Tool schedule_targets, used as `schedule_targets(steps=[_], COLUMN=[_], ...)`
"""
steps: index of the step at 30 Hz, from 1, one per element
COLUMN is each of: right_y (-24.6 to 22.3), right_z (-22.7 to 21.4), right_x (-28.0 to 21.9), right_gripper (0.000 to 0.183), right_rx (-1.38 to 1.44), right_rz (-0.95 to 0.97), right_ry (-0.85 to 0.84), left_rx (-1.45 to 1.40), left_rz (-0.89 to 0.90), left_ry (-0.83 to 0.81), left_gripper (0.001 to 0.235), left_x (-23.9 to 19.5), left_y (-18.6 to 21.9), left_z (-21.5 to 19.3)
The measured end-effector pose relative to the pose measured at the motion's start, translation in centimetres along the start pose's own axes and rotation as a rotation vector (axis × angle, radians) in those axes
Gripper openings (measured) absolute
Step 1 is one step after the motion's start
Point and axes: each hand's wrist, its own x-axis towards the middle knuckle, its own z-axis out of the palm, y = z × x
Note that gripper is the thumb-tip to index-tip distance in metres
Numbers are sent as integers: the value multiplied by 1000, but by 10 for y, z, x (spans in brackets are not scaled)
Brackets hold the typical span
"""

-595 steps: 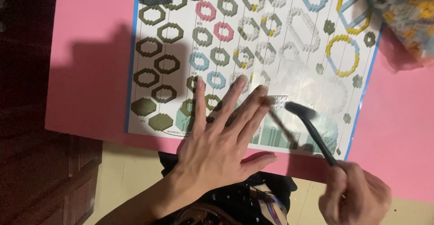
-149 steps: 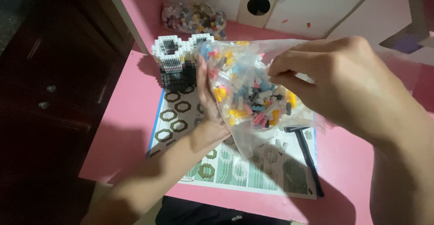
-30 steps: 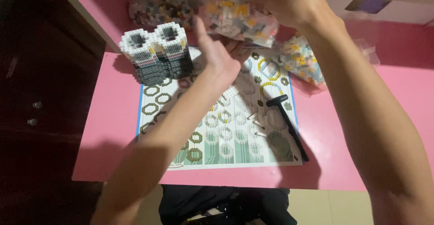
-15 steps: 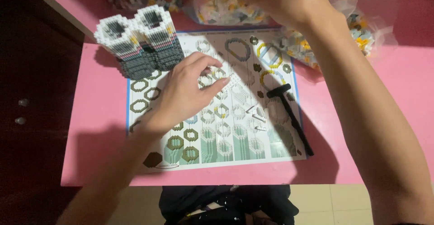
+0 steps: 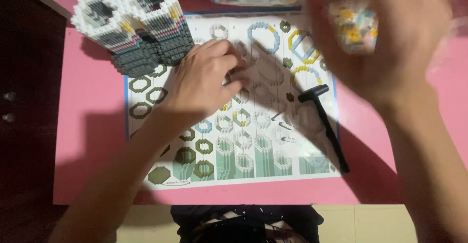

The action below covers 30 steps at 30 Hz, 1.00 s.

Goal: The person assembles small white plastic beads into a hexagonal shape using a plastic hammer and an instruction sheet. They repeatedly tap the beads to secure them, then add more beads from a bag to continue building the structure.

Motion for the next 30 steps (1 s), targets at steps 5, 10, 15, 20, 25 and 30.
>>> schedule_targets(steps=[5, 10, 15, 20, 25, 30], right_y=[-53, -75, -85, -85, -83, -88], right_z=[-6, -1, 7, 9, 0, -6], right_x=[-37, -69, -71, -63, -64, -44], right_gripper=[13, 38, 39, 18, 23, 16], right_rx=[392, 206, 191, 339, 405, 588], right_rz=[1, -16, 49, 56, 68, 239], right_ry=[-402, -364, -413, -316, -337, -419], left_rx=[-72, 162, 64, 124, -211, -512], left_rz=[443, 423, 394, 427, 326, 90], left_ry=[221, 213, 129, 176, 155, 239], left_gripper=[27, 26, 50, 26, 14, 15], left_x=[-7, -6, -4, -3, 0, 3], left_y=[-2, -5, -14, -12, -7, 11], left_z=[-10, -8, 3, -5, -13, -25])
